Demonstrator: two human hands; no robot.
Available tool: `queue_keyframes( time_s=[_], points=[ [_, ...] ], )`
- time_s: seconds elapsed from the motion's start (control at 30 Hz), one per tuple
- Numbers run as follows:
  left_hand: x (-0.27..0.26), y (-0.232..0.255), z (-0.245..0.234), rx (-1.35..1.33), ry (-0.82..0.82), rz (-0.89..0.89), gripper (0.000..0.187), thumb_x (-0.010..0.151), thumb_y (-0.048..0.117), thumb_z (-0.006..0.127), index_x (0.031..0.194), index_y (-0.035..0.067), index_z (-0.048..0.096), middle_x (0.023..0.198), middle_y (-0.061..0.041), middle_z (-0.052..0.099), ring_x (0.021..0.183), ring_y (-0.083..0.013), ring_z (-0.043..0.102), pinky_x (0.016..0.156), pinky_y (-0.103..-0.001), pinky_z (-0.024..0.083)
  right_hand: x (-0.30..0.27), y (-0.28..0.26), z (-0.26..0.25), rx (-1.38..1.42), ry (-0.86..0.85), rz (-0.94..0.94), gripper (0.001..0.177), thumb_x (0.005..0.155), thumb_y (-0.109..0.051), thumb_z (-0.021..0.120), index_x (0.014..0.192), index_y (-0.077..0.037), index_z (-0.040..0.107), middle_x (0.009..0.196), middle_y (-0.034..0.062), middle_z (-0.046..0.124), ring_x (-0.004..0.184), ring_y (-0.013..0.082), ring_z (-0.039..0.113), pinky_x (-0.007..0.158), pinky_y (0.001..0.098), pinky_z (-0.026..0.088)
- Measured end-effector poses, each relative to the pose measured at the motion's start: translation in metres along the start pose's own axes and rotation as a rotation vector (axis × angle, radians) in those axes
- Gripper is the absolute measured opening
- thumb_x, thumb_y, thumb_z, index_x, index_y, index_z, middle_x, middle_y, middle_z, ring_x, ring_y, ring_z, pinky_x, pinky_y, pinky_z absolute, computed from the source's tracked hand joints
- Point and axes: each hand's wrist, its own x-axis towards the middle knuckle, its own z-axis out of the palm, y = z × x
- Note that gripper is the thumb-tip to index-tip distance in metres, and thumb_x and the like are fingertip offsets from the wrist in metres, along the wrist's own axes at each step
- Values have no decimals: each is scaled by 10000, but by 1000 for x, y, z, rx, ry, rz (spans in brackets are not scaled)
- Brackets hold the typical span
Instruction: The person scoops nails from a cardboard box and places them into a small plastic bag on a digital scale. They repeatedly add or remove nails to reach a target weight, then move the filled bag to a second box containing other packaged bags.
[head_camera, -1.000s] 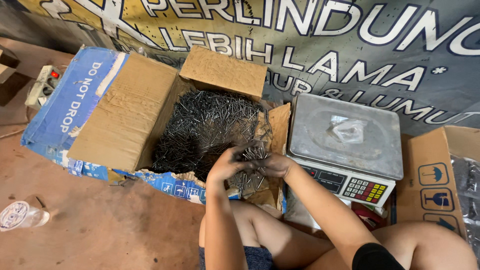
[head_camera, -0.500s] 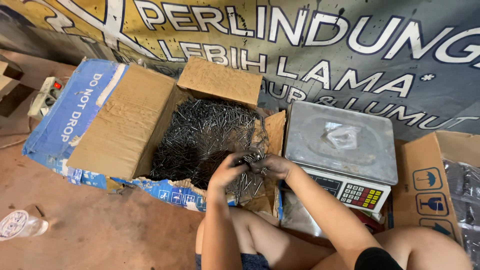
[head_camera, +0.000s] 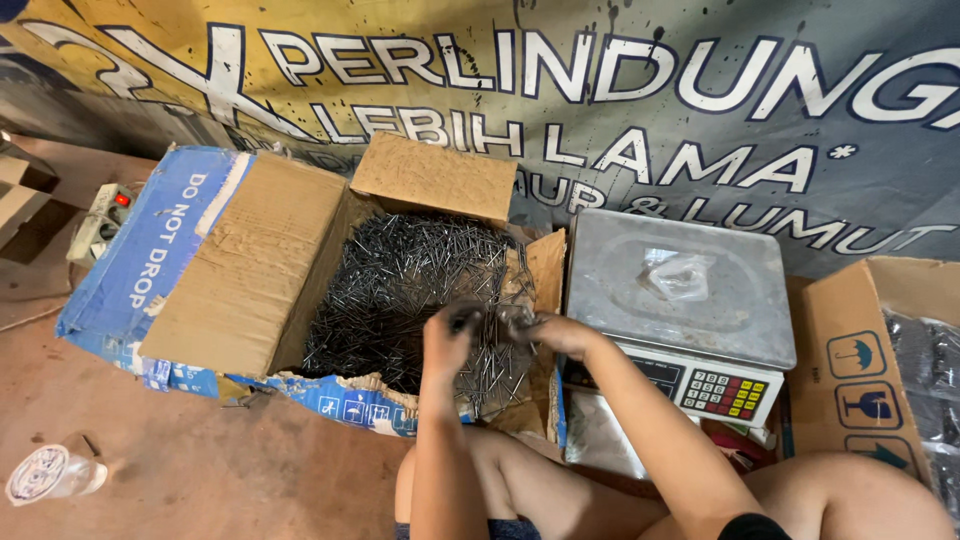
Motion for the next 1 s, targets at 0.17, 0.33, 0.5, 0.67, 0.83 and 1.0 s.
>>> queue_keyframes(
  time_s=[0.17, 0.33, 0.5, 0.67, 0.83, 1.0],
  points=[
    [-12, 8, 19, -325, 141, -55, 240, 756, 2, 744, 995, -21, 727, 881, -208, 718, 770, -269, 665, 794, -397, 524, 10, -1, 10, 180, 315, -89, 316, 839, -310, 764, 918, -8, 720, 730, 109, 654, 693, 209, 616, 660, 325, 488],
    [-11, 14, 20, -323, 91, -76, 302, 716, -10, 787, 1001, -62, 699, 887, -251, 706, 880, -323, 694, 846, -426, 534, 20, -7, 34, 175, 346, -168, 280, 819, -255, 773, 906, 6, 724, 701, 111, 656, 682, 198, 620, 644, 311, 495],
    [-10, 18, 10, 68, -6, 17, 319, 670, -30, 809, 973, -3, 713, 764, -181, 718, 789, -346, 719, 688, -410, 588, 11, -12, 42, 125, 276, -229, 223, 785, -175, 797, 886, 7, 719, 703, 82, 650, 690, 171, 593, 673, 279, 482],
    [-16, 42, -3, 202, -206, 122, 910, 521, 153, 935, 1268, -48, 455, 1205, -351, 452, 1146, -539, 450, 923, -590, 455, 28, 8, 34, 526, 271, -44, 380, 782, -133, 791, 1070, 51, 626, 896, 220, 673, 713, 359, 701, 631, 466, 583],
    [-14, 45, 7, 444, -377, 98, 1054, 500, 199, 930, 1352, -118, 396, 1411, -441, 270, 1289, -608, 312, 1047, -614, 372, 27, 20, 40, 602, 172, 41, 317, 756, -110, 788, 1017, 19, 661, 851, 158, 681, 742, 297, 696, 654, 439, 579],
    [-11, 29, 10, 278, -344, 209, 1023, 491, 274, 936, 1366, 18, 472, 1302, -301, 506, 1244, -487, 475, 1068, -532, 394, 29, 24, 32, 526, 157, 74, 337, 739, -86, 782, 1018, 50, 651, 846, 175, 674, 751, 301, 693, 635, 426, 584]
  ],
)
